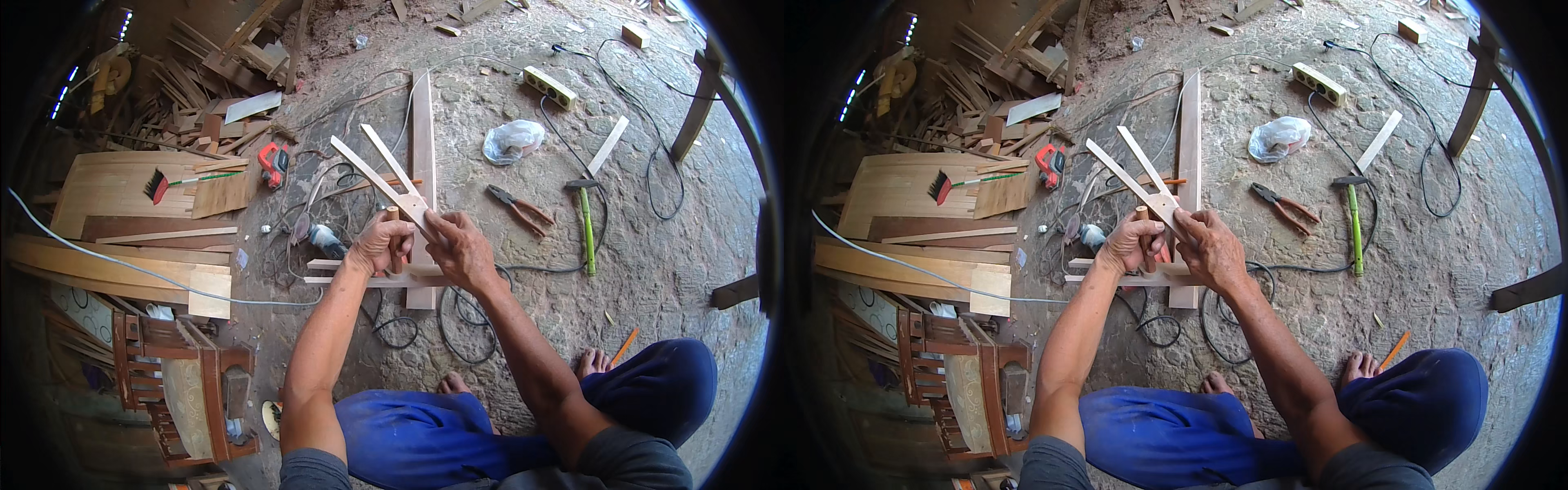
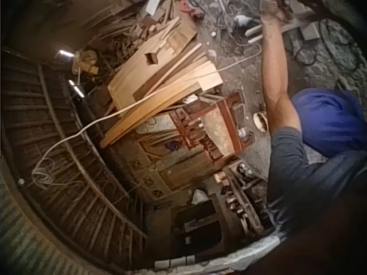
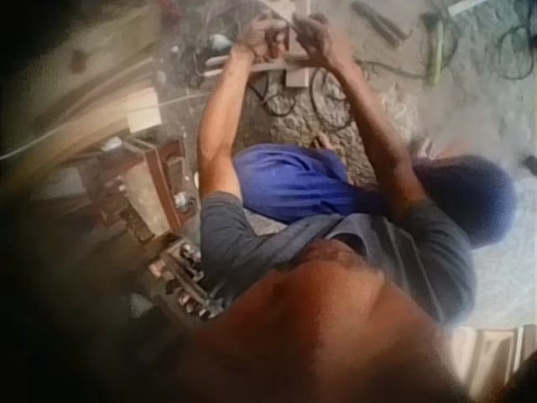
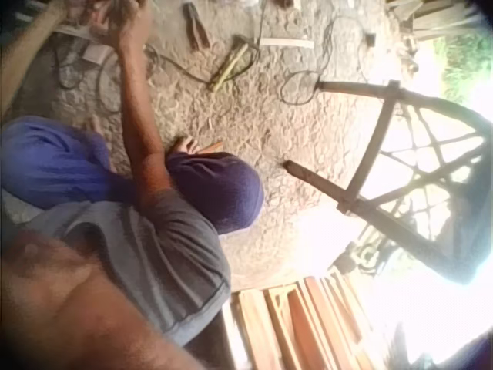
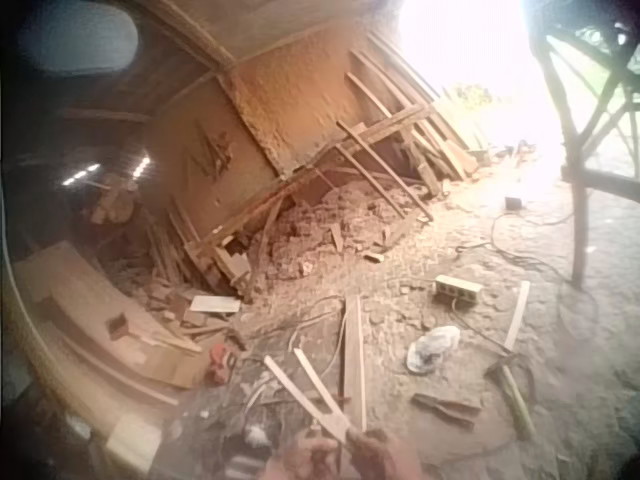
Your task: The person sits on the floor and assembles several thin wooden strips into a V-shaped structure using a cylindrical dowel. They use pliers to adjust the dowel, a power drill to make holes, and an angle grinder to smooth the edges of the wood. The person repeatedly checks the fit of the pieces and secures them with nails.
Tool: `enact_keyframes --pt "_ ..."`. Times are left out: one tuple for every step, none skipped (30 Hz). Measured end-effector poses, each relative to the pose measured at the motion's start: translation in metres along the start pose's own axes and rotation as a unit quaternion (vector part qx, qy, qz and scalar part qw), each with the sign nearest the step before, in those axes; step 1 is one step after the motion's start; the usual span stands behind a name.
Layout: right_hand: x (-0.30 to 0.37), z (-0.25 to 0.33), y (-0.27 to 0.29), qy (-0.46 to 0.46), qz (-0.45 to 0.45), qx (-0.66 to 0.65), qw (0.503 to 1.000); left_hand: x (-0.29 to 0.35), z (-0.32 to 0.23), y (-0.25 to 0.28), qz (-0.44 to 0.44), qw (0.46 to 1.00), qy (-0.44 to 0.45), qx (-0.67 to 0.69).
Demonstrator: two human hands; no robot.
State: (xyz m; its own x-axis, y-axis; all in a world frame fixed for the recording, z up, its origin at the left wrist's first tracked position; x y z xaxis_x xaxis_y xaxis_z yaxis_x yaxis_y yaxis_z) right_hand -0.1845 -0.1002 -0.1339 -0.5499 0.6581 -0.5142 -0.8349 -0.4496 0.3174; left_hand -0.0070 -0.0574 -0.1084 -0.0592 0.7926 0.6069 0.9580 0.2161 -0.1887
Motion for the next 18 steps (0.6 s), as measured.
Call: enact_keyframes --pt "0.001 -0.001 0.000 -0.003 0.002 0.010 1.000 -0.001 0.000 -0.001 -0.001 1.000 -0.004 -0.004" --pt "0.001 -0.001 0.000 0.001 0.001 0.008 1.000 -0.002 0.000 -0.001 -0.003 1.000 -0.008 -0.008" --pt "0.002 -0.002 0.000 0.001 -0.001 0.008 1.000 -0.003 -0.001 -0.002 0.001 1.000 -0.015 -0.012" --pt "0.003 -0.002 -0.001 -0.004 0.000 0.008 1.000 -0.004 -0.001 -0.002 -0.006 1.000 -0.014 -0.023" --pt "0.003 -0.001 0.000 0.007 -0.009 0.014 1.000 -0.005 -0.001 -0.003 -0.007 0.999 -0.016 -0.034" --pt "0.004 -0.001 0.000 0.014 -0.016 0.019 1.000 -0.005 -0.002 -0.004 -0.009 0.999 -0.018 -0.044" --pt "0.004 0.000 0.000 0.023 -0.026 0.025 0.999 -0.006 -0.003 -0.004 -0.014 0.998 -0.025 -0.051" --pt "0.005 0.000 -0.001 0.027 -0.026 0.032 0.999 -0.006 -0.004 -0.006 -0.018 0.998 -0.031 -0.058" --pt "0.005 0.001 -0.001 0.033 -0.029 0.040 0.998 -0.006 -0.005 -0.007 -0.023 0.997 -0.038 -0.065" --pt "0.005 0.001 -0.001 0.040 -0.033 0.049 0.997 -0.006 -0.005 -0.008 -0.023 0.996 -0.044 -0.074" --pt "0.006 0.001 -0.002 0.042 -0.035 0.051 0.997 -0.006 -0.006 -0.010 -0.023 0.995 -0.051 -0.082" --pt "0.006 0.001 -0.002 0.044 -0.037 0.054 0.997 -0.006 -0.006 -0.011 -0.023 0.994 -0.057 -0.091" --pt "0.006 0.001 -0.002 0.045 -0.039 0.056 0.997 -0.006 -0.006 -0.011 -0.033 0.993 -0.057 -0.097" --pt "0.006 0.001 -0.003 0.048 -0.040 0.057 0.996 -0.006 -0.005 -0.012 -0.043 0.992 -0.059 -0.102" --pt "0.006 0.002 -0.003 0.051 -0.042 0.058 0.996 -0.007 -0.005 -0.012 -0.053 0.991 -0.059 -0.108" --pt "0.006 0.002 -0.003 0.051 -0.044 0.059 0.996 -0.008 -0.004 -0.011 -0.057 0.991 -0.060 -0.106" --pt "0.007 0.003 -0.003 0.054 -0.047 0.056 0.996 -0.009 -0.003 -0.011 -0.062 0.991 -0.062 -0.104" --pt "0.007 0.003 -0.003 0.054 -0.051 0.053 0.996 -0.010 -0.003 -0.011 -0.062 0.991 -0.063 -0.103"
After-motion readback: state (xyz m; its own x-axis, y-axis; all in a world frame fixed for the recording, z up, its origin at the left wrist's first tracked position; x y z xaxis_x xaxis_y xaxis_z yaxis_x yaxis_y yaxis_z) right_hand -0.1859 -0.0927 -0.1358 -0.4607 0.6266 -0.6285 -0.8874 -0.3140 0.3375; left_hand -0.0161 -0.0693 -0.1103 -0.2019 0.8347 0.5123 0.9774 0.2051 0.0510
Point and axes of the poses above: each hand's wrist, its own x-axis away from the middle knuckle, its own y-axis out of the back of the hand, z = x × y, the point moved 5 cm from there along -x, towards the middle knuckle, and after that the axes turned 14 degrees about y, right-handed, at the moved point
